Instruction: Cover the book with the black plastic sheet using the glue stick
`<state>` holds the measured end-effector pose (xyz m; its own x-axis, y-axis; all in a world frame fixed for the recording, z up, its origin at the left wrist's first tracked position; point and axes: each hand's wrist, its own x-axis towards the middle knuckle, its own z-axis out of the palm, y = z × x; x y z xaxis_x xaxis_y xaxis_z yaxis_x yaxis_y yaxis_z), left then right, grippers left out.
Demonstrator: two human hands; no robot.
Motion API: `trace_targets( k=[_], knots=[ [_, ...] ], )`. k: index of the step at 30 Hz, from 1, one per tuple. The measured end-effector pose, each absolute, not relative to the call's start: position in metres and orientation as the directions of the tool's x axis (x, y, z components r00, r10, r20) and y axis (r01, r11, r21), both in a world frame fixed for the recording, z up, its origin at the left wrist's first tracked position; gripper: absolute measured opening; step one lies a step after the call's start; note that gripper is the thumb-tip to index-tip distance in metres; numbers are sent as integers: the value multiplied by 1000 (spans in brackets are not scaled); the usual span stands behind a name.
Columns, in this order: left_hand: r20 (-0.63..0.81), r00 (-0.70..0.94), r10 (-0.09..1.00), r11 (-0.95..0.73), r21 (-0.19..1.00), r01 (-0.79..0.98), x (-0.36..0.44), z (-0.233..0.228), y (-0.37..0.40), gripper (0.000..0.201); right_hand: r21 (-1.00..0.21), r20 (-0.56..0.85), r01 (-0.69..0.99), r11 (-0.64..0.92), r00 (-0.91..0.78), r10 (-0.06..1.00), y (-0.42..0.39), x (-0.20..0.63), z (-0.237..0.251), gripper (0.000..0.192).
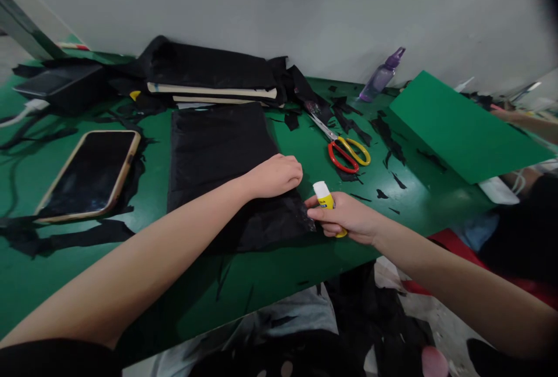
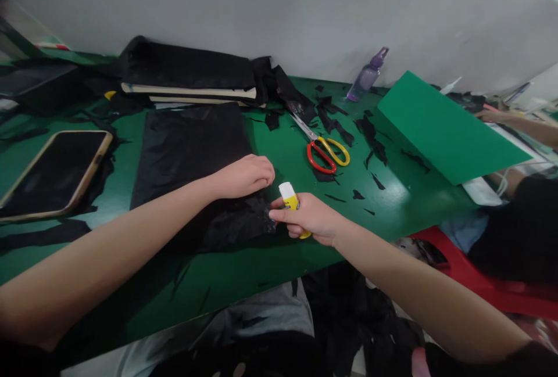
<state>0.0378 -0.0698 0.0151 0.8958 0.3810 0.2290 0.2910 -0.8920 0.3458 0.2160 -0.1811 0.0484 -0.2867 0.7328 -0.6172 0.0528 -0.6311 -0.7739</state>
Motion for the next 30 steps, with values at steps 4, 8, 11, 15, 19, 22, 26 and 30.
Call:
trace_targets(
  k=[4,8,11,15,19,22,26,30],
  knots=[
    [215,899,383,-889,351,295,38,19,-72,25,-788,-609,110,-605,-278,743,-184,221,46,34],
    [218,892,396,-883,356,305,37,23,-76,21,-818,-573,246,-519,-276,772,-183,225,45,27],
    [235,900,367,-900,337,278,36,23,-78,31,-809,-563,374,-454,-271,781,-181,225,46,23],
    [233,915,328,-911,333,242,35,22,-76,44,-783,-545,515,-348,-301,782,-177,223,49,18],
    [221,920,324,-913,326,243,36,21,-75,45,-752,-516,622,-217,-352,781,-172,220,52,16],
    [216,922,322,-915,320,244,36,21,-75,46,-715,-508,686,-135,-376,775,-169,219,53,16],
    [215,921,323,-916,317,247,37,20,-76,45,-634,-409,773,21,-358,840,-167,224,54,21],
    [218,920,326,-914,322,248,37,20,-75,45,-725,-312,689,-5,-322,894,-164,229,64,34]
  ],
)
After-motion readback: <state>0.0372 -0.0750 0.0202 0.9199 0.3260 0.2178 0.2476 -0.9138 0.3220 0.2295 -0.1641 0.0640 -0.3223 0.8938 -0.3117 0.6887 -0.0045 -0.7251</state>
